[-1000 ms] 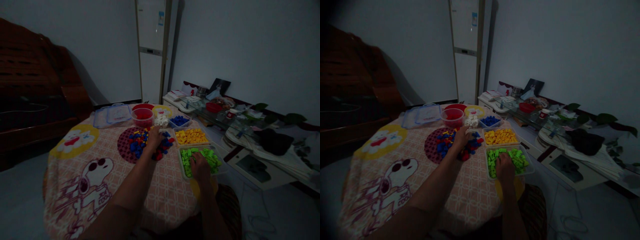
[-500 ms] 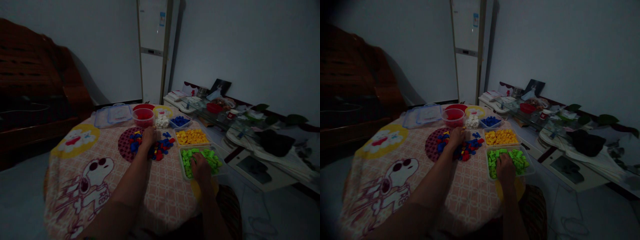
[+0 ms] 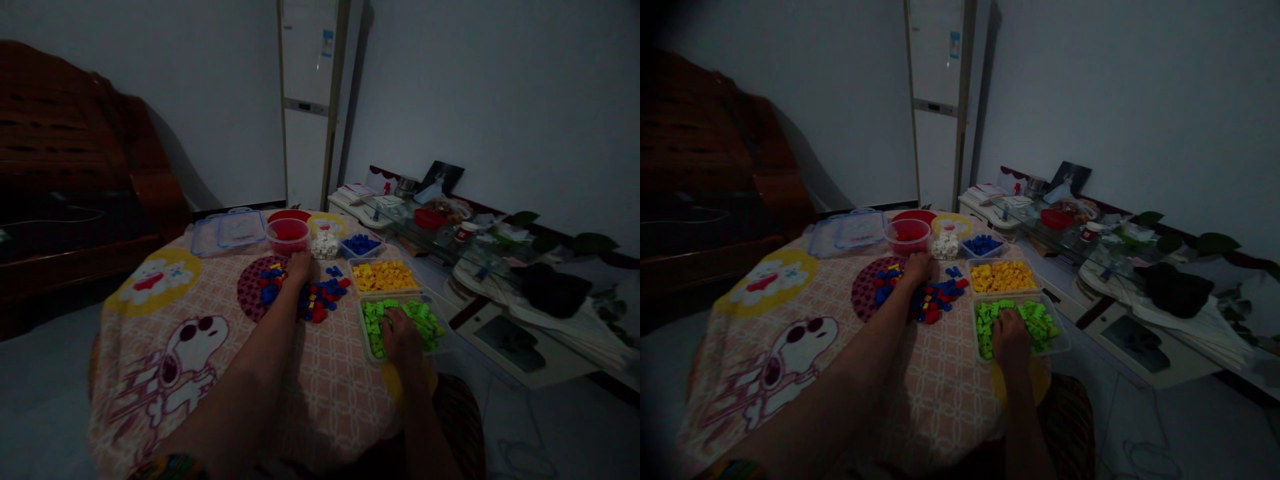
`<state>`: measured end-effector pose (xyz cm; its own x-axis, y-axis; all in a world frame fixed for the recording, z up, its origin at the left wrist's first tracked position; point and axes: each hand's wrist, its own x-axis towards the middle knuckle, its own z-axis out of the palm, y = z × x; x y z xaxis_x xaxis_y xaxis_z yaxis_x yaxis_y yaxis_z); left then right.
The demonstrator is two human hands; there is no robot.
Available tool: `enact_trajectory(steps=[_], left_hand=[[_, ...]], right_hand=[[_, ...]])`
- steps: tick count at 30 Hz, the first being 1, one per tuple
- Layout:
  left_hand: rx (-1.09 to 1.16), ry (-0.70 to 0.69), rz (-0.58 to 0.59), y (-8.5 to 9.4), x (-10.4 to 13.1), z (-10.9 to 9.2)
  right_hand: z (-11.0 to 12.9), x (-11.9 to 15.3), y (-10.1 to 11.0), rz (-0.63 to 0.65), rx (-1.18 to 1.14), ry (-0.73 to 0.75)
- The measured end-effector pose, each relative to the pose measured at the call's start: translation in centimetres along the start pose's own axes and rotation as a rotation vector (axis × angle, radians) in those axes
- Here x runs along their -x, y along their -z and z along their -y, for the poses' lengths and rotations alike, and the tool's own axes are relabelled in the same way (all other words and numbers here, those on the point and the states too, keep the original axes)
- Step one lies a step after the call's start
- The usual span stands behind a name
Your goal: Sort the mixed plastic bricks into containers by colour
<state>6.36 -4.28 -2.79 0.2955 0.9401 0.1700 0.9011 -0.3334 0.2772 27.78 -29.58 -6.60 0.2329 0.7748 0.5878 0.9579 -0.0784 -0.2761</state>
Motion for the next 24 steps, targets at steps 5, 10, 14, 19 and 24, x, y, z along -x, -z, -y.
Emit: enact_trajectory(steps=[5,10,14,19,24], left_hand=[[0.035,0.079,-0.042,0.8,1.7,-0.1],[0.070,0.109,-0.063,1.1,2.9,-0.3],[0.110,0.073,-0.131,0.7,3.0,-0.2],[0.046,-0.064,-0.026,-0.1,2.8,-0.5],[0.085,-0.058,0.061,0.1,2.8,-0.9]], right_hand=[[-0.1,0.2,-0.2,-0.029,-0.013,0.000],[0.2,0.1,0.1,-0.010,-0.009,-0.025],[0.3,0.0,0.2,0.024,0.000,-0.043],[0.3,0.1,0.3,0.028,0.005,-0.027],[0.5,0.0,0.6,0.039,0.011,-0.031]])
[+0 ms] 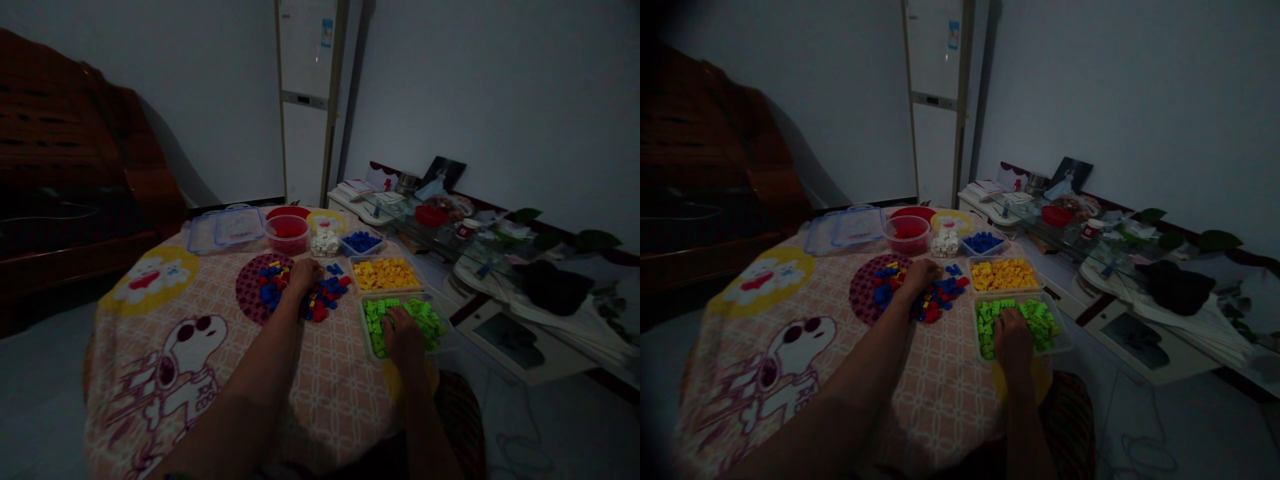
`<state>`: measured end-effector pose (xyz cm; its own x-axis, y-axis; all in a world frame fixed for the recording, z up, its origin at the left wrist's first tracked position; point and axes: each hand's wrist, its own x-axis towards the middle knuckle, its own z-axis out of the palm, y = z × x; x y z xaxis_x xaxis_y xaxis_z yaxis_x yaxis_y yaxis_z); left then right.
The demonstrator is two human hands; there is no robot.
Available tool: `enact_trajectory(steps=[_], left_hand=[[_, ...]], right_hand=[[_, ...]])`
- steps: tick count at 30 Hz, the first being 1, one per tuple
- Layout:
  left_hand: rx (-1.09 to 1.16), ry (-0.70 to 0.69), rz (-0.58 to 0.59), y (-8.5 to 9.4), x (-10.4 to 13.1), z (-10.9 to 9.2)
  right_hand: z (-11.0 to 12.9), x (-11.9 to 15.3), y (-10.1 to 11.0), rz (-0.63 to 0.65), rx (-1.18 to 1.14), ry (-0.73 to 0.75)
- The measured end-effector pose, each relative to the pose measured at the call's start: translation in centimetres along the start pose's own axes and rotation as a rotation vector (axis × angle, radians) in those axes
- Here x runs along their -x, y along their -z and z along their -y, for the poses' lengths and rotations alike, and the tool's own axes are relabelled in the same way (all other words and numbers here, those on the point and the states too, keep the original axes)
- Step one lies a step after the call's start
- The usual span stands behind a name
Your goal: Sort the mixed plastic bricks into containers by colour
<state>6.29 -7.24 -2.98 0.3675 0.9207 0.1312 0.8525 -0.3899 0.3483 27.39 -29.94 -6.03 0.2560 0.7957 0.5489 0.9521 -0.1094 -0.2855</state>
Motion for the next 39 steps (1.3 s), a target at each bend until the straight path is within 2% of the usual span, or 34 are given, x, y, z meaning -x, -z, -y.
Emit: enact_trajectory(steps=[4,8,11,16,20,22,26,31,35,39], left_hand=[[0.103,0.019,-0.104,0.6,0.2,-0.5],[0.292,-0.033,-0.181,1.0,0.7,-2.6],[0.442,-0.061,-0.151,0.4,1.1,-5.0],[0.773,-0.041,-0.050,-1.9,1.5,-8.3],[1.078,-0.063,0.036,-3.3,1.4,-9.5],[1.134,-0.117,0.041,-3.3,1.3,-9.6],[0.976,-0.184,-0.051,-2.3,1.2,-8.8],[0.565,-0.105,-0.194,-0.6,1.0,-5.8],[0.372,-0.013,-0.212,-0.6,0.4,-3.4],[0.268,-0.011,-0.164,-1.5,0.1,-2.4]], right_hand=[[0.0,0.0,0.1,0.007,-0.007,-0.006],[0.0,0.0,0.0,-0.006,-0.024,-0.005],[0.0,0.0,0.0,-0.011,-0.026,-0.006],[0.0,0.0,0.0,-0.008,-0.020,-0.001],[-0.1,0.0,-0.1,-0.021,-0.026,0.016],[-0.1,0.0,-0.1,-0.016,-0.017,0.013],[-0.1,0.0,-0.1,0.004,0.000,-0.002],[-0.1,0.0,-0.1,-0.015,-0.008,-0.005],[0.1,0.0,-0.1,-0.017,-0.001,-0.008],[0.0,0.0,-0.1,-0.018,0.001,-0.016]])
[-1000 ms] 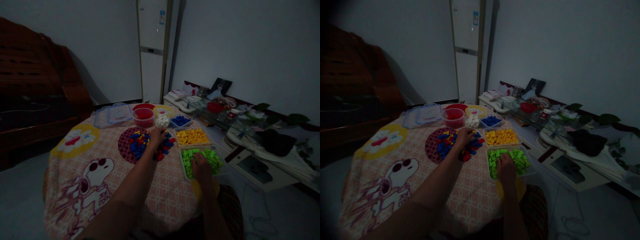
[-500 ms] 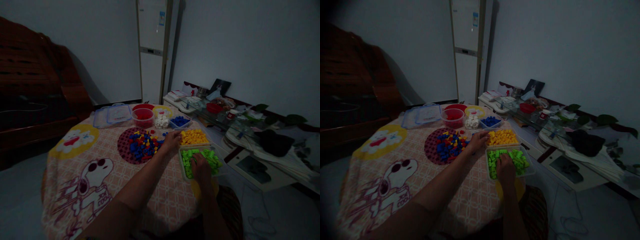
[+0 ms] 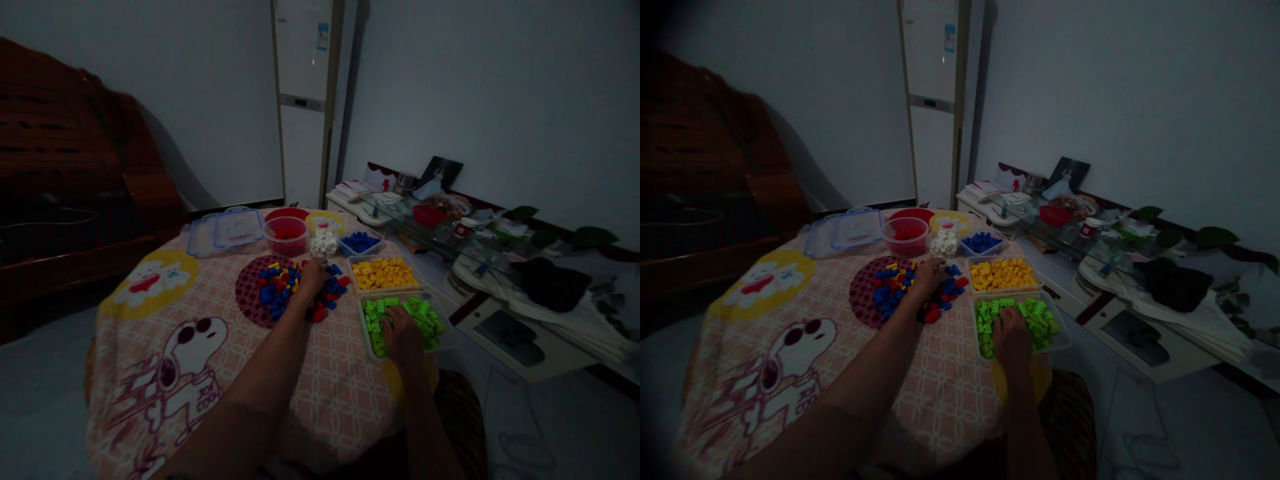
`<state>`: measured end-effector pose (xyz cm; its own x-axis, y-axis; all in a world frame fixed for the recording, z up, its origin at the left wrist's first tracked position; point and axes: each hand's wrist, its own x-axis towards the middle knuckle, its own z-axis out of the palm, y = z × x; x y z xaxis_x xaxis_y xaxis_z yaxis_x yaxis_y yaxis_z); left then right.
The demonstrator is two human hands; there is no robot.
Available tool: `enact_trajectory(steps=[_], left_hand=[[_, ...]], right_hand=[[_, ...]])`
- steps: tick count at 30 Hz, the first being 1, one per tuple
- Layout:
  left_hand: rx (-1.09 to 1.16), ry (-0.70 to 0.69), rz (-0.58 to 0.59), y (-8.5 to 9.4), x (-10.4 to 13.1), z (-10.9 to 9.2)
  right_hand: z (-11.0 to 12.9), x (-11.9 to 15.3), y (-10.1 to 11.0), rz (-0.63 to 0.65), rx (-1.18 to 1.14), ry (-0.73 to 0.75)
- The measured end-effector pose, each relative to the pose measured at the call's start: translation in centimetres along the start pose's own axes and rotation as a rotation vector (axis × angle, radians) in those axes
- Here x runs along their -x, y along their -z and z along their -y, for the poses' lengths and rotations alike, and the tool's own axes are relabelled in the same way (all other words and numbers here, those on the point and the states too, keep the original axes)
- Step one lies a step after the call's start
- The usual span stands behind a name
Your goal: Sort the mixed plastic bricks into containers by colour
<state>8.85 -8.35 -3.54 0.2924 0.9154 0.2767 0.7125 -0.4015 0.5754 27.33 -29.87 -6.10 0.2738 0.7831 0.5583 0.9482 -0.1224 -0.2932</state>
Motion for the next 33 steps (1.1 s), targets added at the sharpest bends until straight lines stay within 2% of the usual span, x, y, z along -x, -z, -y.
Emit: enact_trajectory(steps=[7,11,17,23,26,30,33], left_hand=[[-0.211,-0.196,0.186,-0.7,0.3,-0.2],[-0.325,-0.170,0.220,-0.6,0.3,-0.3],[-0.265,-0.094,0.172,-0.4,0.7,-0.1],[-0.115,-0.094,0.158,-0.1,0.6,-0.1],[-0.084,-0.089,0.111,0.9,0.1,0.5],[-0.155,-0.019,-0.068,2.9,-0.3,2.3],[-0.257,0.050,-0.026,4.3,-0.1,3.6]], right_hand=[[-0.2,0.1,-0.1,0.033,-0.005,0.004],[-0.2,0.1,-0.1,0.023,-0.010,-0.001],[-0.2,0.0,0.0,0.039,-0.004,-0.001],[-0.3,0.1,0.0,0.015,0.006,0.025],[-0.2,0.1,0.0,0.013,-0.005,0.033],[0.0,0.0,0.2,0.018,-0.019,0.023],[-0.1,0.0,0.3,0.028,-0.022,0.022]])
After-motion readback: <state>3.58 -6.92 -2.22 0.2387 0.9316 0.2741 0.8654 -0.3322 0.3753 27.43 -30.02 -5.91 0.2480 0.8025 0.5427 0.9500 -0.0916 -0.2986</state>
